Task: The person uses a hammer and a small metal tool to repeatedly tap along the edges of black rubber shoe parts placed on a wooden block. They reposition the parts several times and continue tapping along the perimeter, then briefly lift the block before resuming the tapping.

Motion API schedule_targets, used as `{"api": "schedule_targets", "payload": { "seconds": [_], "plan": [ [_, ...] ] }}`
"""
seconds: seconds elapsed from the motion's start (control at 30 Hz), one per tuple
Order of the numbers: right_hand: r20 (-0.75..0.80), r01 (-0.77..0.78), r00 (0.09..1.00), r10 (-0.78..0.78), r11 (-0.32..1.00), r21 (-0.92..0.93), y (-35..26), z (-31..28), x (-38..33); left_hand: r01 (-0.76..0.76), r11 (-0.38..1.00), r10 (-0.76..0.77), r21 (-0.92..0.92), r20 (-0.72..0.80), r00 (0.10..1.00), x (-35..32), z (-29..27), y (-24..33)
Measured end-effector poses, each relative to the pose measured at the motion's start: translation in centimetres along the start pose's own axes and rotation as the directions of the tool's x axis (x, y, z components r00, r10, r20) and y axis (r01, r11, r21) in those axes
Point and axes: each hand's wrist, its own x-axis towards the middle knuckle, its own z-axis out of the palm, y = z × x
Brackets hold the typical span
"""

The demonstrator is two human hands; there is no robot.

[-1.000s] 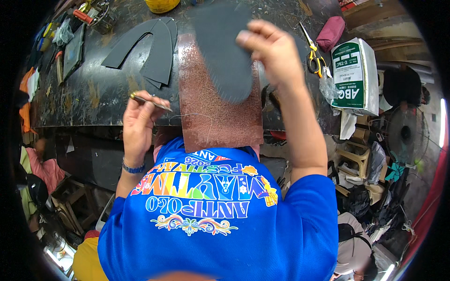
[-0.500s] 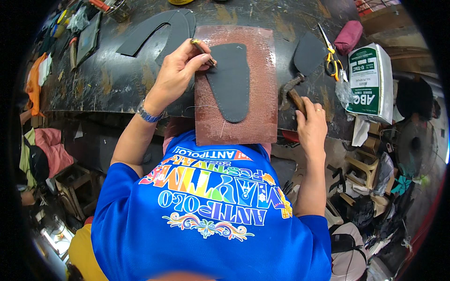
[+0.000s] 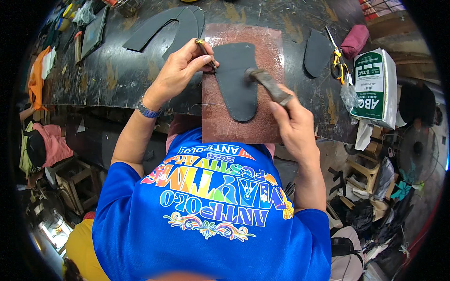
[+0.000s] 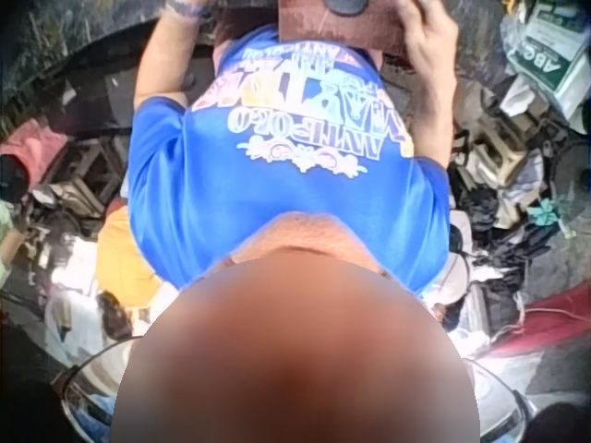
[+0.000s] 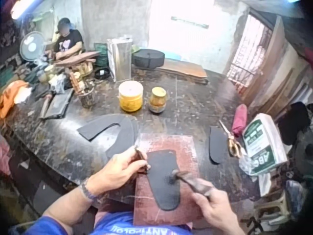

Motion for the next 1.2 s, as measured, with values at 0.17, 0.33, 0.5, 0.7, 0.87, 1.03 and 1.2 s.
{"api": "schedule_targets", "payload": {
  "seconds": [0.17, 0.33, 0.5, 0.7, 0.87, 1.03, 1.2],
  "plan": [
    [0.082, 0.020, 0.997, -0.008, 0.989, -0.146, -1.7, 0.7, 1.0, -0.020, 1.000, 0.020, 0.005, 0.014, 1.000, -0.1, -0.1, -0.4],
    [0.086, 0.022, 0.996, -0.008, 0.987, -0.159, -1.8, 0.6, 0.8, -0.082, 0.997, 0.082, 0.016, -0.018, 0.996, 0.0, 0.1, -0.6],
    [0.059, 0.036, 0.998, -0.027, 0.988, -0.149, -1.1, 0.9, 0.6, -0.136, 0.975, 0.139, 0.174, -0.005, 0.990, -0.3, 0.2, -0.4],
    [0.074, -0.051, 0.996, 0.051, 0.999, -0.004, -2.8, 0.1, 1.6, -0.315, 0.872, 0.309, 0.374, 0.078, 0.948, -0.3, 0.1, 0.3],
    [-0.252, 0.422, 0.903, -0.349, 0.602, 0.678, -7.2, -0.9, 1.3, -0.423, 0.790, 0.430, 0.445, 0.089, 0.898, -0.4, 0.7, 0.2],
    [0.161, 0.326, 0.943, -0.292, 0.908, -0.264, -9.0, 0.2, 2.9, -0.373, 0.740, 0.393, 0.560, 0.090, 0.915, -0.8, 1.1, -0.2],
    [0.006, 0.206, 0.979, -0.206, 0.978, -0.021, -8.0, -0.6, 2.4, -0.180, 0.954, 0.184, 0.239, 0.004, 0.983, 0.1, 0.2, -0.5]
  ]
}}
